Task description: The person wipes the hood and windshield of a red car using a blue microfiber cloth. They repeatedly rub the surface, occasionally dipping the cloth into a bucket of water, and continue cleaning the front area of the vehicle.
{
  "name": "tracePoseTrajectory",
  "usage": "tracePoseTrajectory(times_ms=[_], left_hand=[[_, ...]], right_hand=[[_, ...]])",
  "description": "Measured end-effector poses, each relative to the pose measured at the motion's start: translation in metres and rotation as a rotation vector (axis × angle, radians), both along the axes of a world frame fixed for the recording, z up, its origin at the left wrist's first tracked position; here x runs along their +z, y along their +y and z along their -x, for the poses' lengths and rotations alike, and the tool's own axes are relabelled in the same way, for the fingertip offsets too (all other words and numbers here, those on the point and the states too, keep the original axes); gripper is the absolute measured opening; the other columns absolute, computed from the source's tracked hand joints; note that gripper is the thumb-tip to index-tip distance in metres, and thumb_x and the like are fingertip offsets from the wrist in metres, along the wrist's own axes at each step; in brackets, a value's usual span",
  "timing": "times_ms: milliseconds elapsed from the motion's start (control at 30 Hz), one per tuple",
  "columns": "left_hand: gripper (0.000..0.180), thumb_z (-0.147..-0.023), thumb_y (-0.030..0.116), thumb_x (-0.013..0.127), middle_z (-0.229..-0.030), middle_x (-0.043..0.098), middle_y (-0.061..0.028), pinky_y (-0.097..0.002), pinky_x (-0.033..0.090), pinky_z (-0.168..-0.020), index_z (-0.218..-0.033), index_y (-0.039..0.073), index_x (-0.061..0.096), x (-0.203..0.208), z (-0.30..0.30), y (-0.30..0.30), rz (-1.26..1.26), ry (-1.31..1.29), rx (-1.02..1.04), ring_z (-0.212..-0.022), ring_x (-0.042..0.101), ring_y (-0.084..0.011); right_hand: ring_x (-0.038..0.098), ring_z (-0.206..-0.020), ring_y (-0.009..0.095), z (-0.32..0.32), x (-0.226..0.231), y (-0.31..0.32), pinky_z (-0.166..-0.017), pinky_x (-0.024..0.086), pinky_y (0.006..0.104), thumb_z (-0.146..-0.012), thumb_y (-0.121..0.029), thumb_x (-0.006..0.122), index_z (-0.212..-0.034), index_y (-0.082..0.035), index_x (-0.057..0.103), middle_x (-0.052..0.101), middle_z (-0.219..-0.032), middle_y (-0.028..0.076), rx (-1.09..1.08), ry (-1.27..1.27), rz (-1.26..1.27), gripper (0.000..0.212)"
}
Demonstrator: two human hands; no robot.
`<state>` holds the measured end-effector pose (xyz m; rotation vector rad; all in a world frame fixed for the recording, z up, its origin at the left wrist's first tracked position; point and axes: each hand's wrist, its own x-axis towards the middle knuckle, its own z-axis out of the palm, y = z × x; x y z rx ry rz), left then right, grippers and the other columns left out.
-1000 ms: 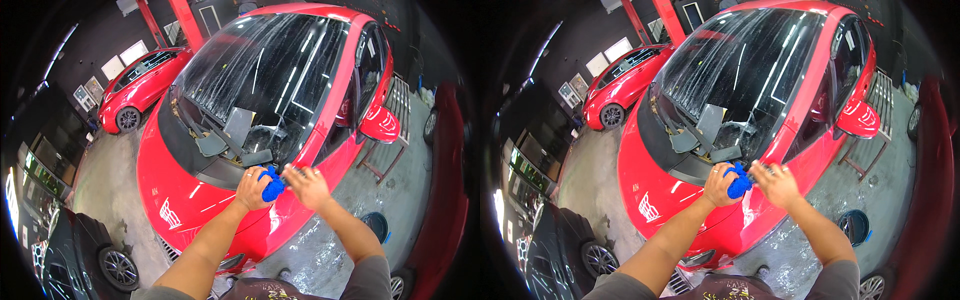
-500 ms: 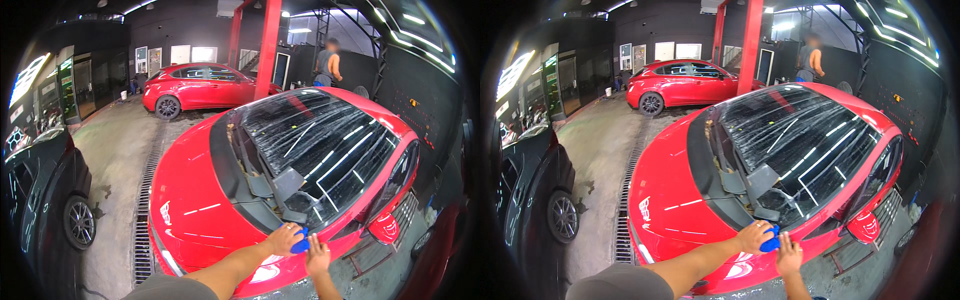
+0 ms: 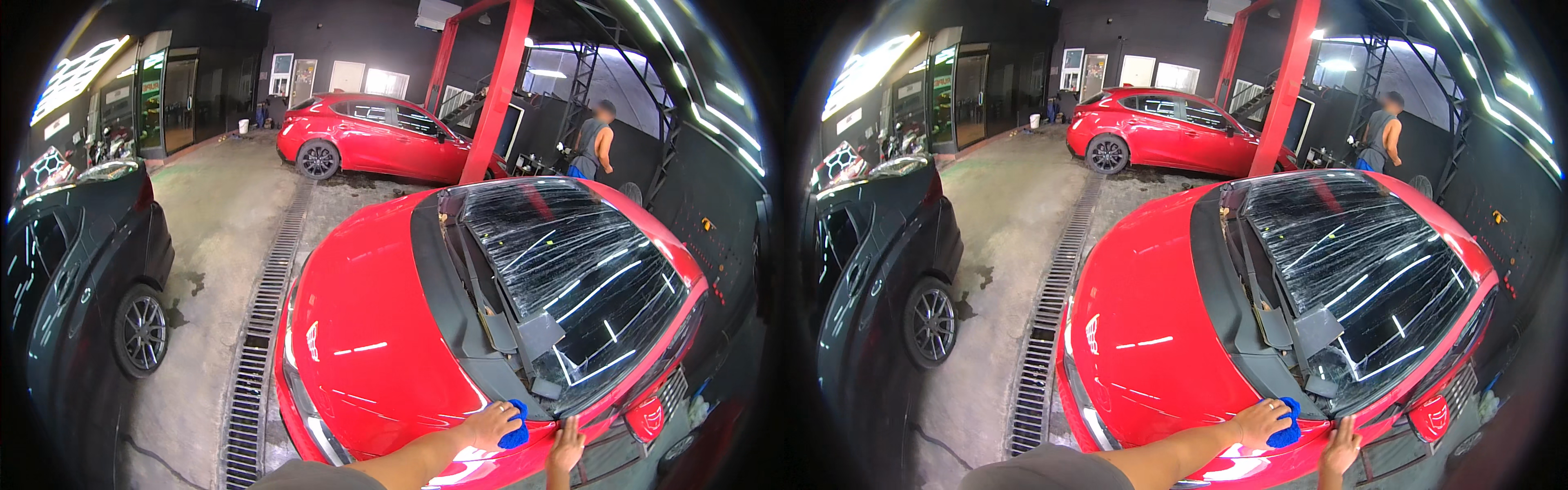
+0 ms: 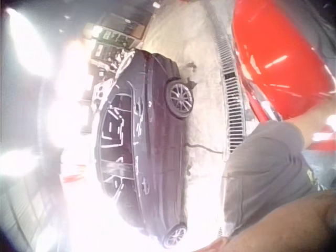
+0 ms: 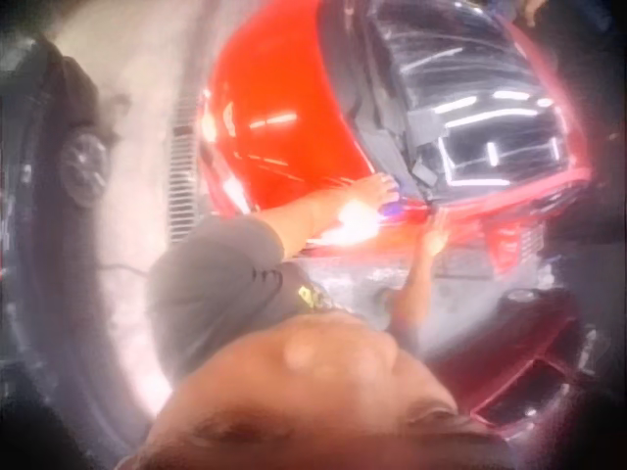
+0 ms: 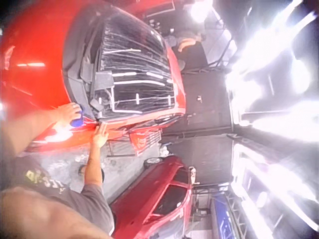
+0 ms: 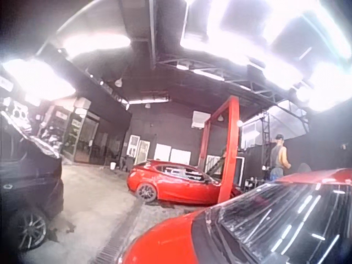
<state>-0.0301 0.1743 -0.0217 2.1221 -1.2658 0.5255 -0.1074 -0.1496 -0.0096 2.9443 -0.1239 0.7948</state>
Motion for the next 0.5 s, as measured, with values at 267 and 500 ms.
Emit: tracePoseTrajectory(times_ms=[267,500], left_hand=[[0.076,-0.075,0.040,0.099,-0.148,0.063,-0.0192,-0.0536,0.048,-0.122,-0.139,0.010,0.069,0.000,-0.003,0.003,0.027,0.053,-0.001,-0.144,0.059,-0.0412],[0.077,-0.074,0.041,0.099,-0.145,0.063,-0.0184,-0.0530,0.048,-0.119,-0.138,0.010,0.068,0.001,-0.002,0.017,0.046,0.073,-0.019,-0.142,0.058,-0.0403]], right_hand=[[0.065,-0.119,0.043,-0.006,0.014,-0.004,-0.105,0.056,0.0543,-0.111,-0.022,0.063,-0.161,-0.004,0.066,0.058,-0.176,0.013,0.085,-0.007,0.076,0.053],[0.061,-0.145,0.041,0.012,0.028,0.044,-0.117,0.051,0.0566,-0.120,-0.030,0.055,-0.169,-0.004,0.056,0.059,-0.174,0.018,-0.018,0.187,0.000,0.055]])
